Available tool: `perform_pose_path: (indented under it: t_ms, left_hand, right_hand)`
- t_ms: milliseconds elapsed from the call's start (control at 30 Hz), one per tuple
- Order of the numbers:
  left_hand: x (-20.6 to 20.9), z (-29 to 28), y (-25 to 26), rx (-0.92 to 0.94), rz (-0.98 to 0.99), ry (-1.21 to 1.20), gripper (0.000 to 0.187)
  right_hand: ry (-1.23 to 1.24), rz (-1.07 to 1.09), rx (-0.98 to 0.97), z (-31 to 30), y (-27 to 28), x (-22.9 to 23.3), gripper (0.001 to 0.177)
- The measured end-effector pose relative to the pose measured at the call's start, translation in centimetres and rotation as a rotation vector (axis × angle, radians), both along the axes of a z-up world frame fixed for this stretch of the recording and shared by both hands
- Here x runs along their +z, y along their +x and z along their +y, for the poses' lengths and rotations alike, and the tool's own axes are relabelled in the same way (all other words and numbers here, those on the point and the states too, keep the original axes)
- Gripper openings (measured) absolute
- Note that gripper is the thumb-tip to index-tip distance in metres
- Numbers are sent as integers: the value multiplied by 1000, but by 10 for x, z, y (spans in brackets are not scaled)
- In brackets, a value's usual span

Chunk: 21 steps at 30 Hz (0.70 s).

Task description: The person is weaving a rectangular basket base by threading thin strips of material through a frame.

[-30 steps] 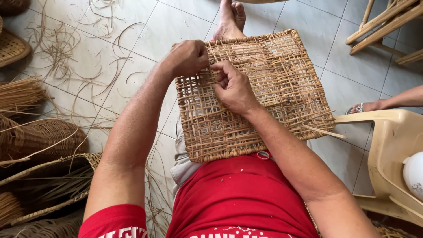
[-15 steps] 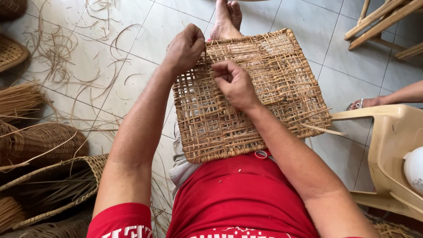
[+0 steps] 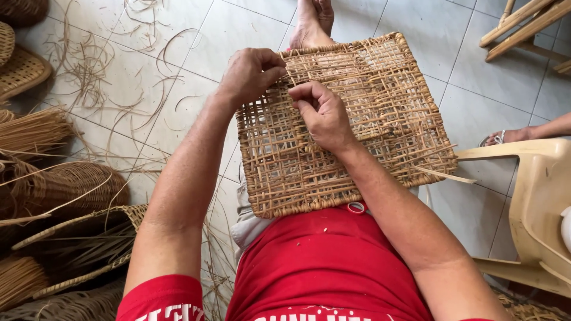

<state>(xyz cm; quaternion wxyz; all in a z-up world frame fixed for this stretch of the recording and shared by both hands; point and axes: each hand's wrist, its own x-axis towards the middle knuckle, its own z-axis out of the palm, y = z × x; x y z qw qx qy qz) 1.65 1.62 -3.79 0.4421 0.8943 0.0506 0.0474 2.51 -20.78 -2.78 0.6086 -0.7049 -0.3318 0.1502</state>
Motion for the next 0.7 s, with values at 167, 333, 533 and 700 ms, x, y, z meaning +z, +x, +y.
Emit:
perform_pose_path:
  t_ms: [167, 333, 533, 700]
  left_hand:
    - [-12, 7, -1, 19, -148, 215, 15]
    - [-35, 13, 9, 50, -132, 338, 22]
    - [-41, 7, 11, 99, -140, 371, 23]
    - [-49, 5, 11, 156, -224, 369, 27]
  right_hand:
    - [-196, -463, 99, -10, -5, -14, 25]
    - [-220, -697, 53, -15, -16, -26, 30]
    - [-216, -801, 45, -12, -17, -27, 34]
    - [-235, -840, 34, -12, -19, -24, 38]
